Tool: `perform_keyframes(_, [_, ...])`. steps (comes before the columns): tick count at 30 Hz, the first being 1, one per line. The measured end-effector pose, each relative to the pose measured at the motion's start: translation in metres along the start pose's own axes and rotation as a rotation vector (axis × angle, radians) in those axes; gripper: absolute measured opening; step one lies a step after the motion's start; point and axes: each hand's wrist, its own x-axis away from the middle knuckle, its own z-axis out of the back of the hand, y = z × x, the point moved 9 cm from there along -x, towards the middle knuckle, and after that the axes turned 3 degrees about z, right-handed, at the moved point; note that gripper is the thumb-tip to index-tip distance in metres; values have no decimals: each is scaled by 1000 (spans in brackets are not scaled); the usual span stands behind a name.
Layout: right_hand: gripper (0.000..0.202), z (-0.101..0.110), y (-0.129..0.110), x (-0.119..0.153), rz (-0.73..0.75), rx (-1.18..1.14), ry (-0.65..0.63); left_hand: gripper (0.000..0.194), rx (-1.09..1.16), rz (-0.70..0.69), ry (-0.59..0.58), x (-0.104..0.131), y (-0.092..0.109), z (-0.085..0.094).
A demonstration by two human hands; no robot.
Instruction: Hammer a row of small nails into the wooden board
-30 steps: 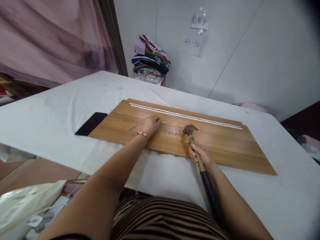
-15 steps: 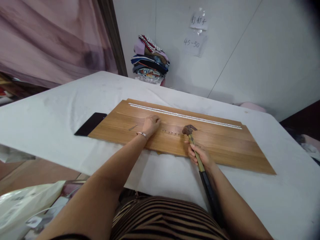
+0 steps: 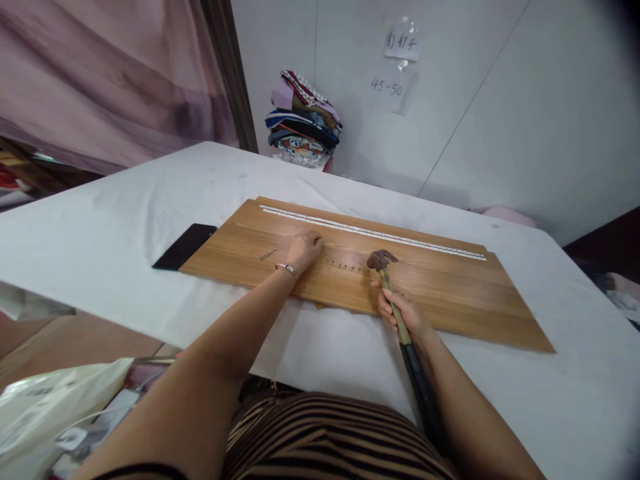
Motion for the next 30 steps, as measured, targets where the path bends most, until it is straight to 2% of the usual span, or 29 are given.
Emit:
perform_keyframes(6, [44,0,3,1,-45,5,2,28,10,0,3,2,2,2])
perform_keyframes(16, [44,-1,1,3,-21,-1,26,27,10,15,6,1,1,0])
perform_keyframes(19, [45,4,2,4,-16,5,46,26,47,49,-20,3,2,1])
perform_keyframes(21, [47,6,3,4,-11,-5,53,25,102,120,-51,7,-2,3])
perform_keyframes(26, [47,7,7,4,-38,-10,32,24,303,227,-108,27,-12,12])
perform_keyframes(28, [47,6,9,4,-56,-12,22,24,376,218,-94,36,-17,23])
perform_keyframes(30, [48,7,11,3,-57,-25,22,24,436,218,-34,44,-27,40])
